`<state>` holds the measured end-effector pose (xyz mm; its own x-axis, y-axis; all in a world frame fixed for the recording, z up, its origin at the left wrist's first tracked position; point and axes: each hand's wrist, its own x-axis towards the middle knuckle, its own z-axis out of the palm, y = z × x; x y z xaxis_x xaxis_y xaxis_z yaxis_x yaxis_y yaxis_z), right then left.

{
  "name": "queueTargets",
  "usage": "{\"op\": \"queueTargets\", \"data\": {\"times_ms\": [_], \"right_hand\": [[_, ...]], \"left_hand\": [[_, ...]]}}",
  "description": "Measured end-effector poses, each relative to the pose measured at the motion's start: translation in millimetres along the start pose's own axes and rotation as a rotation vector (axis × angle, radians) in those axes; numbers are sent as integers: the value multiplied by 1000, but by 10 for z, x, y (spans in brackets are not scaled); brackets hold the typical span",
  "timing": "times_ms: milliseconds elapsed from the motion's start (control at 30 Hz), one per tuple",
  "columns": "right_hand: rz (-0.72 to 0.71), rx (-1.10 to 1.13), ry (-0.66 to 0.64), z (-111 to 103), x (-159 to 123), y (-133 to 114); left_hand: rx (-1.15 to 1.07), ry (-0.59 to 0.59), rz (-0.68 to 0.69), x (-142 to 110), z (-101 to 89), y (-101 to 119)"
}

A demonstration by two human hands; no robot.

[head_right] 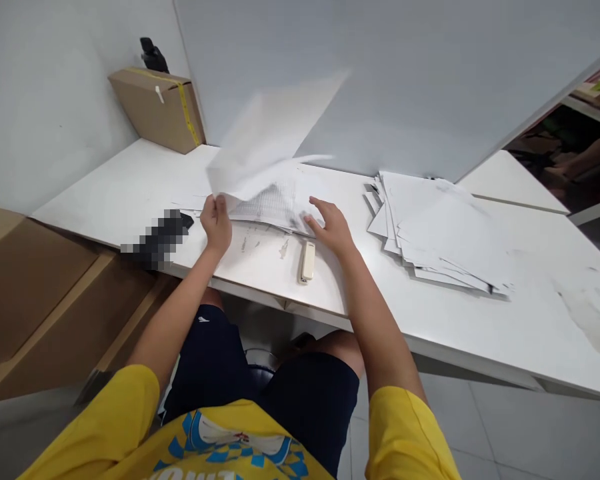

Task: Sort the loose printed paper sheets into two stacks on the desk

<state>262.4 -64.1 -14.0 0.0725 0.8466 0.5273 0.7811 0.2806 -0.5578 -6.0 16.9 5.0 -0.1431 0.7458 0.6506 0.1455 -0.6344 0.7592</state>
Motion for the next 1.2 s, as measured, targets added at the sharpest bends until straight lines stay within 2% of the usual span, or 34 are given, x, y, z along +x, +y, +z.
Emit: {"op": "queueTargets", "data": {"times_ms": [67, 100, 200, 300, 400, 533, 600, 700, 767, 867, 1067, 1200], "right_hand": [[-12, 70, 60, -88, -20, -114], [-3, 131, 96, -141, -30, -213], [108, 383, 141, -294, -146, -628], [239, 725, 122, -352, -527, -1100], [432, 1053, 199, -221, -1171, -1551], [755, 1306, 239, 139, -2011, -1972], [924, 1338, 307, 266, -2261, -2023], [1090, 1298, 440, 304, -2421, -1929], [1135, 1258, 489, 265, -2449, -1831], [1135, 1196, 493, 211, -2468, -1732], [1115, 1042, 502, 218, -2480, -1660], [1101, 935, 556, 173, -2473, -1616]], "left_hand": [[-113, 162, -89, -59, -37, 257], [-175, 196, -137, -96, -72, 407], [-379, 143, -301, -266, -247, 885], [-610, 188, -524, -538, -456, 1251], [-770, 301, -713, -896, -593, 1378], [-810, 381, -833, -1494, -616, 1291], [-800, 377, -903, -1796, -612, 1240], [-747, 378, -1061, -2127, -654, 1211], [-713, 357, -1128, -2239, -708, 1212], [-683, 318, -1161, -2302, -781, 1211], [-666, 287, -1112, -2395, -834, 1130], [-646, 313, -952, -2323, -954, 975]]}}
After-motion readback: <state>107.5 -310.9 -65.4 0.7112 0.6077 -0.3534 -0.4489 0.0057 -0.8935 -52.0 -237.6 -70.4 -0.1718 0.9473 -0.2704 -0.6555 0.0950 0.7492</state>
